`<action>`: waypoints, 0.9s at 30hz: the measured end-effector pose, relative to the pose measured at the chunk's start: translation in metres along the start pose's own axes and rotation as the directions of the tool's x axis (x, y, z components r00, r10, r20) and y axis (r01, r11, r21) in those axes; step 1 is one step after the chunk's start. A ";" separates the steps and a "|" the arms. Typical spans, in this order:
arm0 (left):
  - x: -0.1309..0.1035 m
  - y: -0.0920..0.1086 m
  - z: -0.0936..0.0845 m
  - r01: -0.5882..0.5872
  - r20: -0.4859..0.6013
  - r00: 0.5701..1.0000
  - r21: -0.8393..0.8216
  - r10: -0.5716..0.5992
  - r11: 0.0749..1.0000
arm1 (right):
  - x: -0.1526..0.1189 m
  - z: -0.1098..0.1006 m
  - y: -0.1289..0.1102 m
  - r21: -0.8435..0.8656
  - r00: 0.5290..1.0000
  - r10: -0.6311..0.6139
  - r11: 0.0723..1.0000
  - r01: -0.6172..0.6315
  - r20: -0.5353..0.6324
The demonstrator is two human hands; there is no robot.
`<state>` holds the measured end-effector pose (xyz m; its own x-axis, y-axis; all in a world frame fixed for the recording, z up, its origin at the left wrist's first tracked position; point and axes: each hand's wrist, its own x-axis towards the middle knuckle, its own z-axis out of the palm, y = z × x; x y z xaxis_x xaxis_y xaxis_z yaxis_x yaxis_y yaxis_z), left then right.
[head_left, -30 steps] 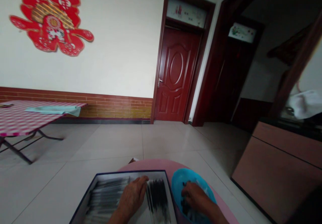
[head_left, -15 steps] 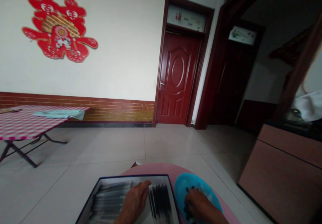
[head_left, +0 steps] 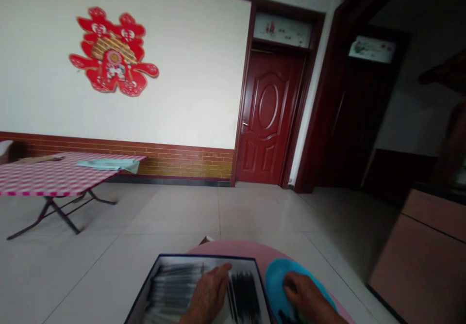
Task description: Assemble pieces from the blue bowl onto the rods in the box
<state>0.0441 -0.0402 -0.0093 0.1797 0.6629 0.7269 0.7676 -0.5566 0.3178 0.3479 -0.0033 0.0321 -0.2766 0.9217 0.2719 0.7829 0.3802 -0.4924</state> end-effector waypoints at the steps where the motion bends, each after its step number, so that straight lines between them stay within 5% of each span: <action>1: 0.000 0.001 0.000 0.007 -0.010 1.000 0.010 -0.007 1.000 | 0.004 -0.002 -0.004 0.017 1.000 0.018 1.000 -0.019 0.017; 7: 0.001 0.007 -0.001 0.117 0.069 0.991 -0.013 -0.116 0.993 | 0.028 0.006 -0.050 0.283 0.997 0.041 0.959 -0.020 -0.067; 14: 0.005 0.008 -0.003 0.075 -0.012 0.997 -0.034 -0.076 0.997 | 0.052 0.060 -0.117 0.755 0.988 0.153 0.644 -0.123 0.030; 18: 0.003 0.001 -0.001 0.022 -0.126 0.992 0.012 -0.021 1.000 | 0.052 0.088 -0.124 0.882 0.976 0.202 0.440 -0.165 0.082; 22: 0.008 0.004 -0.004 -0.008 -0.195 0.981 0.031 0.014 0.999 | 0.044 0.093 -0.122 0.950 0.954 0.258 0.225 -0.215 0.155; 27: 0.019 0.016 -0.013 0.001 -0.177 0.984 0.014 0.001 1.000 | 0.036 0.087 -0.124 0.951 0.936 0.297 0.179 -0.251 0.191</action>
<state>0.0517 -0.0436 0.0176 0.0692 0.5632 0.8234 0.7762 -0.5489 0.3102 0.1927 -0.0102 0.0311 -0.1324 0.9899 -0.0498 -0.3200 -0.0902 -0.9431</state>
